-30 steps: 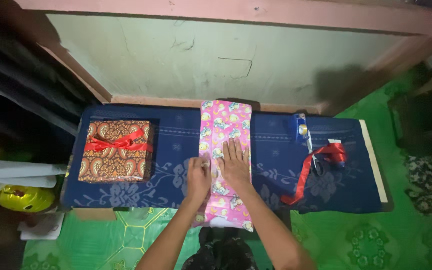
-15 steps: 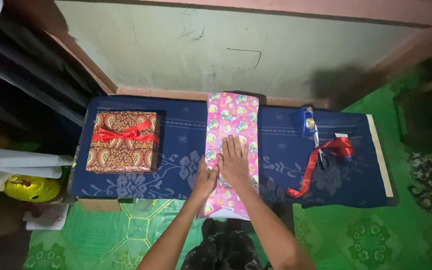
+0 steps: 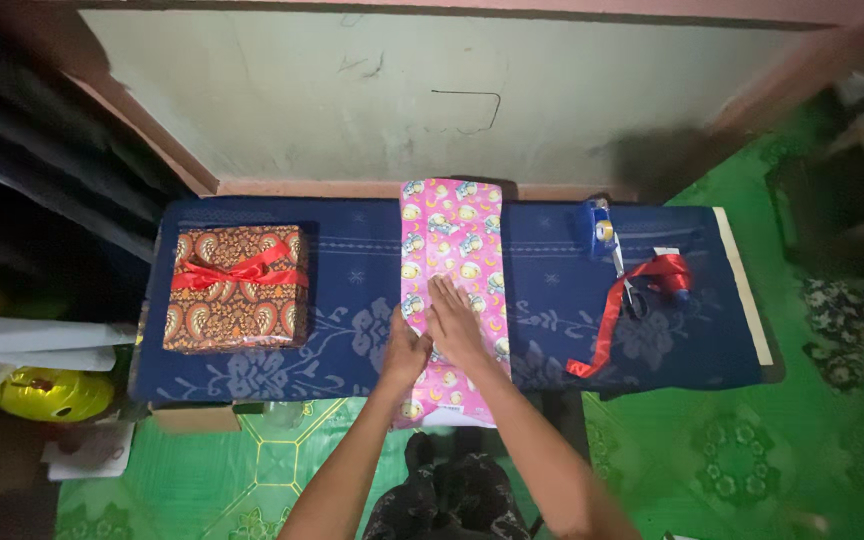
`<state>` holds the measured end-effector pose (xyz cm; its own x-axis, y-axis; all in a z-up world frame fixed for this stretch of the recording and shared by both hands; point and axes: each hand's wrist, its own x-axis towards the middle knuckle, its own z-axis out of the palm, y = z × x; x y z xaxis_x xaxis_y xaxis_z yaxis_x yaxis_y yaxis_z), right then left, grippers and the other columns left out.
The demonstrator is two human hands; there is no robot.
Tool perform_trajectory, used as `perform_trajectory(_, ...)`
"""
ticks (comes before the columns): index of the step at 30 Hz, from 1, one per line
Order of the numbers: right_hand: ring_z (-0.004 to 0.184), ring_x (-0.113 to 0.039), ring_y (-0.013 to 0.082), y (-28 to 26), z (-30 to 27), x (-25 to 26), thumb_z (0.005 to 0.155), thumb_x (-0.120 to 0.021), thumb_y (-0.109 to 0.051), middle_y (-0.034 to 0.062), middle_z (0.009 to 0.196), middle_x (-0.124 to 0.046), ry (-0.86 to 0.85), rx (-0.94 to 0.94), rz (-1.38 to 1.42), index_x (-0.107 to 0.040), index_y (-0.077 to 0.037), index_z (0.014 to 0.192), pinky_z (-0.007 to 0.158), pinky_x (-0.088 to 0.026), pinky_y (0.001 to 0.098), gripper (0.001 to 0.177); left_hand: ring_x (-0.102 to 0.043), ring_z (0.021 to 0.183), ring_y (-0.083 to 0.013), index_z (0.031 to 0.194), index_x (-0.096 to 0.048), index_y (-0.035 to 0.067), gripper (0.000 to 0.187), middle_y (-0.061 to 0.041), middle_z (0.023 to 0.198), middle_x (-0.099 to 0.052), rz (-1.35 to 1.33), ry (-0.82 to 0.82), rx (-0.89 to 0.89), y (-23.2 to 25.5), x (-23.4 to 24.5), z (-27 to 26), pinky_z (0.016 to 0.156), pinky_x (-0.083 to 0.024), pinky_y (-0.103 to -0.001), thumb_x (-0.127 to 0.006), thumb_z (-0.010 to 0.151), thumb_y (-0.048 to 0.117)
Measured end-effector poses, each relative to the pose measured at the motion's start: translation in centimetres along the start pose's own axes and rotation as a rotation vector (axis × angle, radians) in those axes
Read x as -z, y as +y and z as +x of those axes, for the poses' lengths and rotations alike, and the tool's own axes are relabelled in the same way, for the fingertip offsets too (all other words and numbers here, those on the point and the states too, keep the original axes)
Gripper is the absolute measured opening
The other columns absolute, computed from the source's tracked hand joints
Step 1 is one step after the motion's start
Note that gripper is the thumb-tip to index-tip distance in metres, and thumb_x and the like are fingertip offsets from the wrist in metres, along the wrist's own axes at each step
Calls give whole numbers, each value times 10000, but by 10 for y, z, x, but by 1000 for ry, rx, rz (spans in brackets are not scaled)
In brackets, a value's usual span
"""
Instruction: The person wraps a rectangular box with pink patterned wrapping paper. They fold the paper over the box, smooth the edges, and secure the seams with clear tape. The person uses a tape dispenser to apply tape along the length of the package.
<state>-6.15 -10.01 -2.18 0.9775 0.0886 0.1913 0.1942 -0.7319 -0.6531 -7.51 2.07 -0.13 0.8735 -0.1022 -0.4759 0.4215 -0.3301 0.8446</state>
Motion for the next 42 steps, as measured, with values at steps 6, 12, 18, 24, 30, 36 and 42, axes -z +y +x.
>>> perform_trajectory(6,1289,-241,304,23,-18,35,829,-443,-171,176,1344,-341,89,-36,-72,-355,4,1279,1044,-183,433,491,-516,1060,-248,1300,-207,-24,725,-198,1196,-473,-32,105,-267,-8,-2,6,846,-425,-310,-622,746,190)
perform_trajectory(12,1270,-211,318,6,-43,46,842,-465,-226,174,1345,-310,-19,-104,-351,-351,-5,1268,1004,-161,490,494,-504,1080,-271,1301,-219,-28,722,-214,1196,-470,29,110,-276,-18,-4,12,872,-407,-330,-628,756,211)
perform_trajectory(18,1232,-319,335,-37,-72,46,812,-503,-143,189,1281,-401,102,13,-150,-435,0,1207,1006,-246,451,426,-470,1095,-299,1311,-184,-12,751,-233,1240,-405,83,103,-217,-16,-3,11,875,-399,-338,-633,773,257)
perform_trajectory(24,864,-557,214,-78,-139,16,816,-523,-77,89,912,-573,274,-228,310,-584,-9,964,730,-443,317,174,-541,1044,-281,1324,-204,63,750,-192,1210,-472,-26,63,-129,-6,0,4,842,-433,-337,-596,725,282)
perform_trajectory(30,818,-558,191,-59,-176,-24,783,-560,-215,106,882,-594,196,-943,1210,-560,-47,983,694,-454,309,262,-507,1058,-319,1342,-181,56,784,-221,1200,-469,120,70,-107,-9,1,7,872,-404,-357,-626,751,315)
perform_trajectory(36,962,-530,206,-41,-162,-37,737,-593,-264,82,969,-538,399,-1039,1799,-410,-67,1115,899,-389,365,464,-506,1076,-310,1320,-185,-15,803,-242,1202,-467,58,96,-248,-21,-2,13,886,-394,-358,-634,744,317)
perform_trajectory(42,879,-524,169,-30,-153,-49,697,-635,-234,24,877,-580,486,-1018,1956,-513,-108,962,854,-372,357,318,-547,1025,-283,1329,-160,4,825,-212,1211,-451,52,62,-116,-17,-2,10,855,-424,-326,-612,726,337)
